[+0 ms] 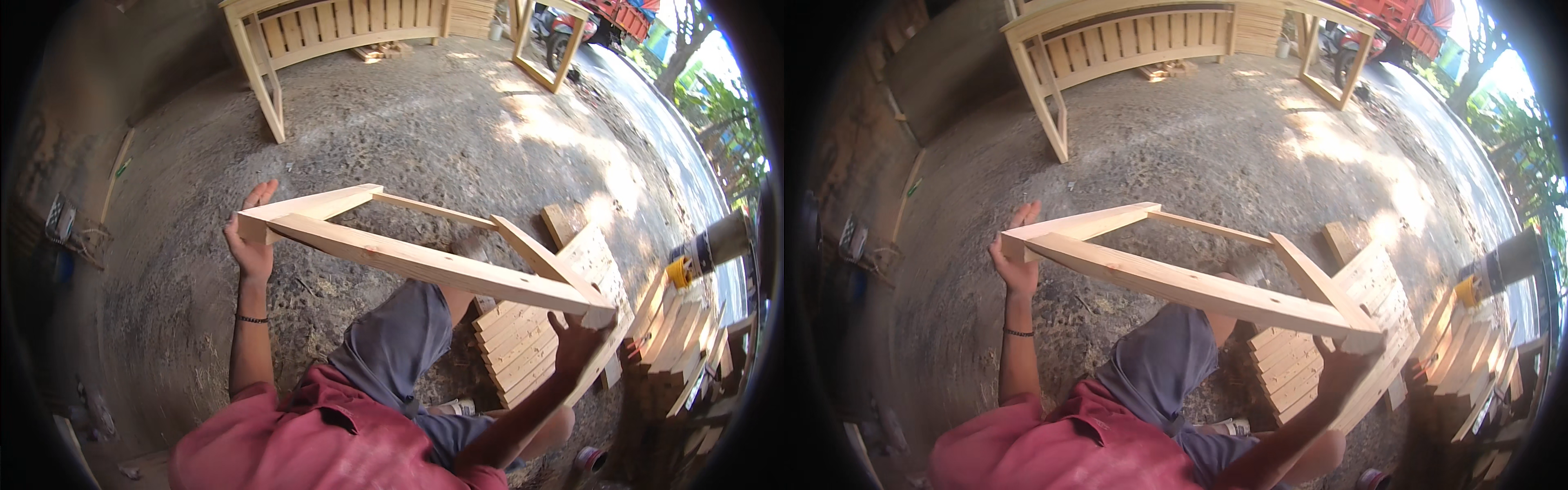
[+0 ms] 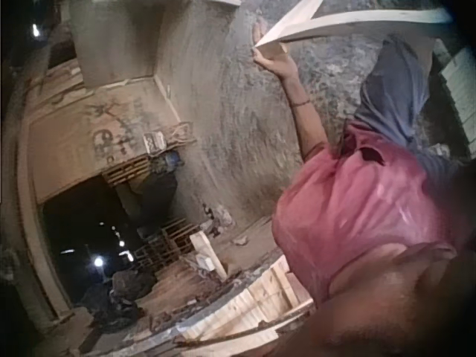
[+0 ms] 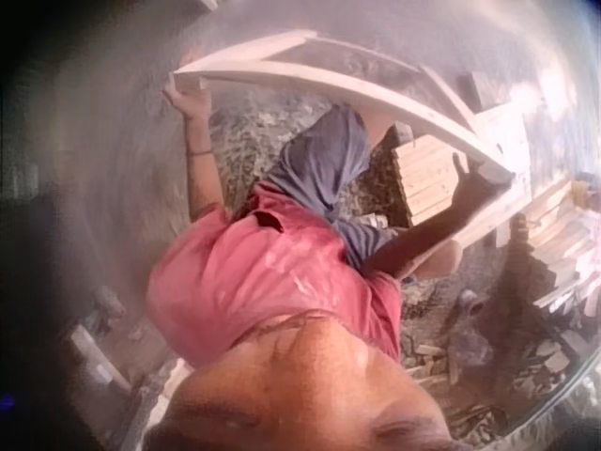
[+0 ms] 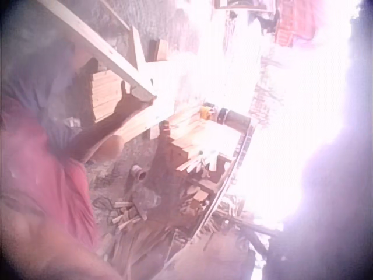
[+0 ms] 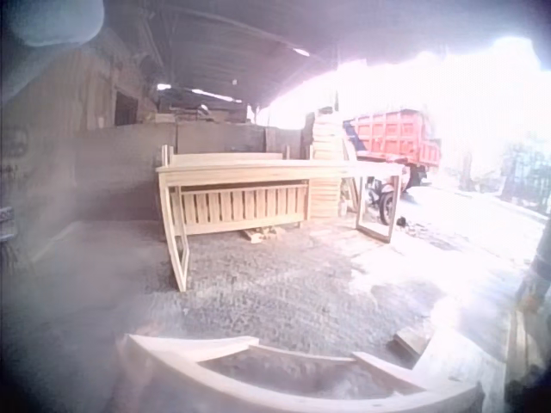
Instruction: The person hammers nails into a wooden board to assemble a frame, sorts through a pile of nails, and uses an electric planer to smooth the edge of a long wooden plank.
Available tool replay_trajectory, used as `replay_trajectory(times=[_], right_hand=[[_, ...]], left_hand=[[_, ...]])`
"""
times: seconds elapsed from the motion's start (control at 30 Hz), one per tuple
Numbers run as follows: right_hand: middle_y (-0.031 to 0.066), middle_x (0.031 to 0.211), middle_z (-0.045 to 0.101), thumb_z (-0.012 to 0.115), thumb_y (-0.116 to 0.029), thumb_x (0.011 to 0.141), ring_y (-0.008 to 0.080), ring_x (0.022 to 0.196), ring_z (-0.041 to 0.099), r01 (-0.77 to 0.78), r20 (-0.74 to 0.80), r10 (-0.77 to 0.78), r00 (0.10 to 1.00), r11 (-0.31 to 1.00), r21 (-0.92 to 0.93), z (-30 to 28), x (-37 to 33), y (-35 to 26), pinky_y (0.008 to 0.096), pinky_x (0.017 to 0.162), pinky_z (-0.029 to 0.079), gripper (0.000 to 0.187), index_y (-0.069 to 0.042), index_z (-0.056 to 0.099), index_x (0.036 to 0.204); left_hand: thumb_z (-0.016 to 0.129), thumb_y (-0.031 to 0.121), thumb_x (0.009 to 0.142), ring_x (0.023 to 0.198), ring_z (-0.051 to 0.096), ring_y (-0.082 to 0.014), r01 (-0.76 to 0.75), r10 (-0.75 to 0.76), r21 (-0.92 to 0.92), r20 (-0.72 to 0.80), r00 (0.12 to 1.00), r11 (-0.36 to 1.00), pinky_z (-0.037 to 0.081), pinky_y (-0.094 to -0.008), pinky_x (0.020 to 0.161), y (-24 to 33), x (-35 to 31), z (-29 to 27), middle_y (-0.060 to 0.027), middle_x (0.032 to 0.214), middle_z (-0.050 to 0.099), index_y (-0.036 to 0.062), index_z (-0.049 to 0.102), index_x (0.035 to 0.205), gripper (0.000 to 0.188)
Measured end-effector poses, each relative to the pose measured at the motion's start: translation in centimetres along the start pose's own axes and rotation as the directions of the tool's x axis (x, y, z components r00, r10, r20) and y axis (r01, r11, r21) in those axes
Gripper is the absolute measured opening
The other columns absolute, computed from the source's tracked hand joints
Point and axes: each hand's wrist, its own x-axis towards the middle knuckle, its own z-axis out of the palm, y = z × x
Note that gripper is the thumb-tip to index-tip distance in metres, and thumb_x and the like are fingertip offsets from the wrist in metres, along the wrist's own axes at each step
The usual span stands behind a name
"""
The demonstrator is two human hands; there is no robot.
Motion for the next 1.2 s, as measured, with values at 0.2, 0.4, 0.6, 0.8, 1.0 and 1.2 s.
replay_trajectory(times=[0.2, 0.4, 0.6, 0.8, 1.0, 1.2], right_hand=[[0.0208, 0.146, 0.044, 0.061, -0.022, 0.090, 0.0376, 0.131, 0.047, 0.164, 0.093, -0.165, 0.982, 0.986, 0.019, -0.1, -2.8, 0.4, 0.0511, 0.103, 0.048, 0.062, -0.011, 0.039, 0.147], [0.0199, 0.153, 0.036, 0.062, -0.005, 0.095, 0.0364, 0.133, 0.046, 0.282, 0.302, -0.240, 0.923, 0.954, -0.103, -4.9, -1.8, 2.1, 0.0500, 0.101, 0.052, 0.059, -0.019, 0.038, 0.146], [0.0216, 0.153, 0.034, 0.060, -0.021, 0.098, 0.0371, 0.137, 0.041, 0.684, 0.500, -0.481, 0.721, 0.613, -0.395, -7.0, -0.7, 4.0, 0.0532, 0.104, 0.047, 0.057, -0.020, 0.034, 0.149], [0.0147, 0.148, 0.040, 0.055, -0.032, 0.098, 0.0339, 0.139, 0.037, 0.142, 0.282, -0.124, 0.951, 0.989, -0.045, -5.3, -1.9, 2.8, 0.0503, 0.113, 0.039, 0.048, -0.012, 0.047, 0.141], [0.0204, 0.155, 0.033, 0.059, -0.028, 0.089, 0.0357, 0.139, 0.039, 0.138, 0.452, -0.148, 0.879, 0.989, 0.054, 0.7, -0.7, 5.5, 0.0521, 0.114, 0.035, 0.070, -0.011, 0.029, 0.150], [0.0193, 0.137, 0.044, 0.060, -0.019, 0.082, 0.0316, 0.124, 0.050, -0.271, 0.460, 0.220, 0.860, 0.961, 0.046, 8.8, 6.1, 17.2, 0.0434, 0.104, 0.043, 0.077, -0.009, 0.027, 0.152]], left_hand=[[0.036, 0.048, 0.098, 0.132, 0.048, -0.0297, 0.493, -0.497, -0.114, -0.007, 0.868, 0.863, 0.039, -0.0467, 0.110, 2.9, -2.6, -3.1, -0.0187, 0.140, 0.052, -0.0037, 0.046, 0.140, 0.067], [0.051, 0.052, 0.091, 0.127, 0.052, -0.0326, 0.777, -0.783, -0.100, -0.048, 0.621, 0.622, 0.043, -0.0482, 0.105, 6.2, -3.2, -4.0, -0.0242, 0.140, 0.049, -0.0083, 0.029, 0.148, 0.086], [0.063, 0.038, 0.092, 0.109, 0.064, -0.0247, 0.909, -0.910, 0.035, 0.028, 0.414, 0.414, 0.054, -0.0398, 0.090, 3.5, -2.9, -2.8, -0.0213, 0.125, 0.060, -0.0092, 0.040, 0.139, 0.070], [0.072, 0.023, 0.090, 0.092, 0.069, -0.0191, 0.943, -0.960, 0.204, 0.154, 0.233, 0.262, 0.060, -0.0329, 0.075, 1.2, -6.2, -6.7, -0.0139, 0.110, 0.065, -0.0085, 0.050, 0.129, 0.054], [0.075, 0.018, 0.086, 0.083, 0.070, -0.0202, 0.829, -0.822, -0.036, 0.112, 0.558, 0.557, 0.060, -0.0321, 0.064, 0.3, -10.0, -10.2, -0.0141, 0.103, 0.066, -0.0095, 0.052, 0.124, 0.053], [0.077, 0.026, 0.083, 0.082, 0.070, -0.0204, 0.712, -0.707, 0.031, -0.087, 0.701, 0.702, 0.061, -0.0367, 0.064, -3.0, -9.4, -16.0, -0.0120, 0.100, 0.066, -0.0043, 0.055, 0.122, 0.054]])
